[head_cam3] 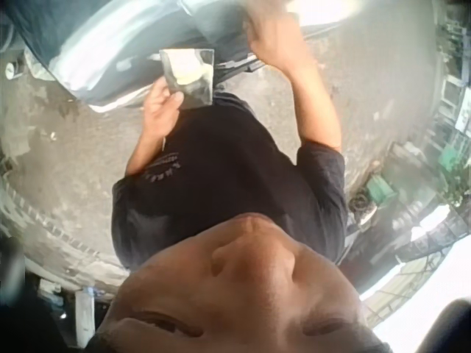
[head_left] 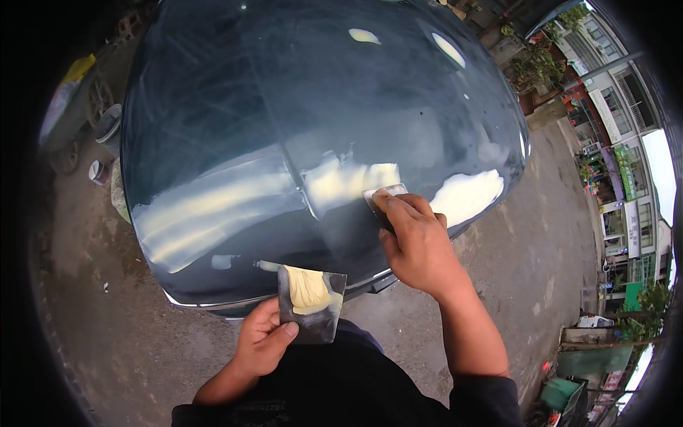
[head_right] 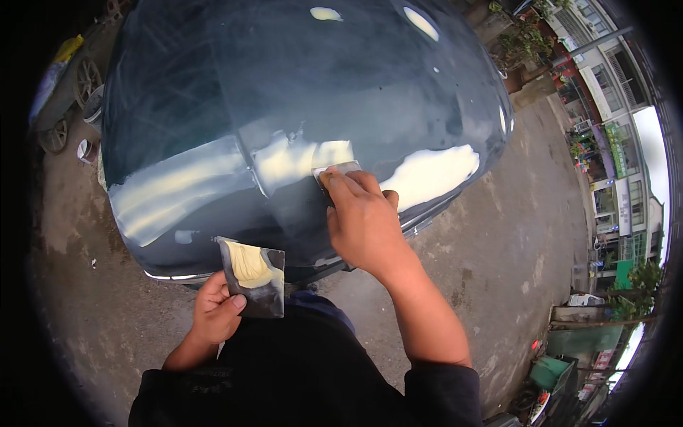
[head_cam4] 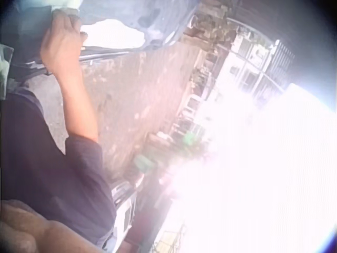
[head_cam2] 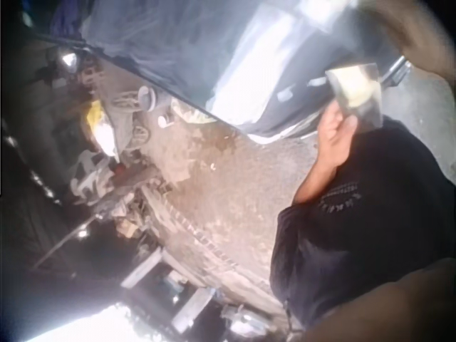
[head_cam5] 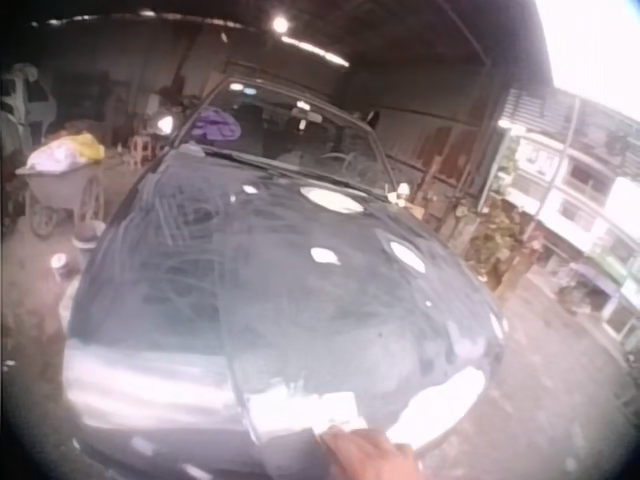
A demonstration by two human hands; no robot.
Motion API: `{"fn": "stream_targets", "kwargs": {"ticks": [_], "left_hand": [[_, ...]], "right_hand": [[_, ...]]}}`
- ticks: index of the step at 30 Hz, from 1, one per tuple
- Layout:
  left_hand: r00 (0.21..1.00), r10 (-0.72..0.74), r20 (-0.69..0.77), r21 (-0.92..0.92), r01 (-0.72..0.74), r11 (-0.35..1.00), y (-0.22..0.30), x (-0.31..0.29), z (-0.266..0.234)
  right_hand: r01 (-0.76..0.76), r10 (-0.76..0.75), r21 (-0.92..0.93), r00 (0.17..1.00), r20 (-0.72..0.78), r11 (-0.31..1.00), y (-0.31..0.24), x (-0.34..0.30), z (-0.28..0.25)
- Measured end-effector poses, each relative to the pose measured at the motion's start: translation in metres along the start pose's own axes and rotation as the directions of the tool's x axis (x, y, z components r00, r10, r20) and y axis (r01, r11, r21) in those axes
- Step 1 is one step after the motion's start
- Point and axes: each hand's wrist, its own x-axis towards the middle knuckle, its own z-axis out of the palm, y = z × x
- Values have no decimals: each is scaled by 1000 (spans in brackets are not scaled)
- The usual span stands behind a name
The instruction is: The person uses a small metal spreader to apply a yellowish body filler onto the hood of a dark-colored car. They repeatedly scoop filler from a larger metal palette and smooth it over several areas on the hood surface.
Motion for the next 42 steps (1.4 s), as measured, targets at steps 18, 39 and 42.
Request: {"fn": "stream_targets", "kwargs": {"ticks": [18, 39, 42], "left_hand": [[1000, -10, -26, 15, 10, 1000, -2, 2, 0], [1000, 2, -23, -4, -2, 1000, -4, 10, -1], [1000, -3, -30, -14, 3, 1000, -4, 13, 2]], "right_hand": [[-45, 46, 17, 998, -31, 999, -8, 27, -4], [-68, 70, 48, 997, -37, 996, 27, -6, -3], [-56, 56, 1, 998, -26, 998, 22, -30, 3]]}}
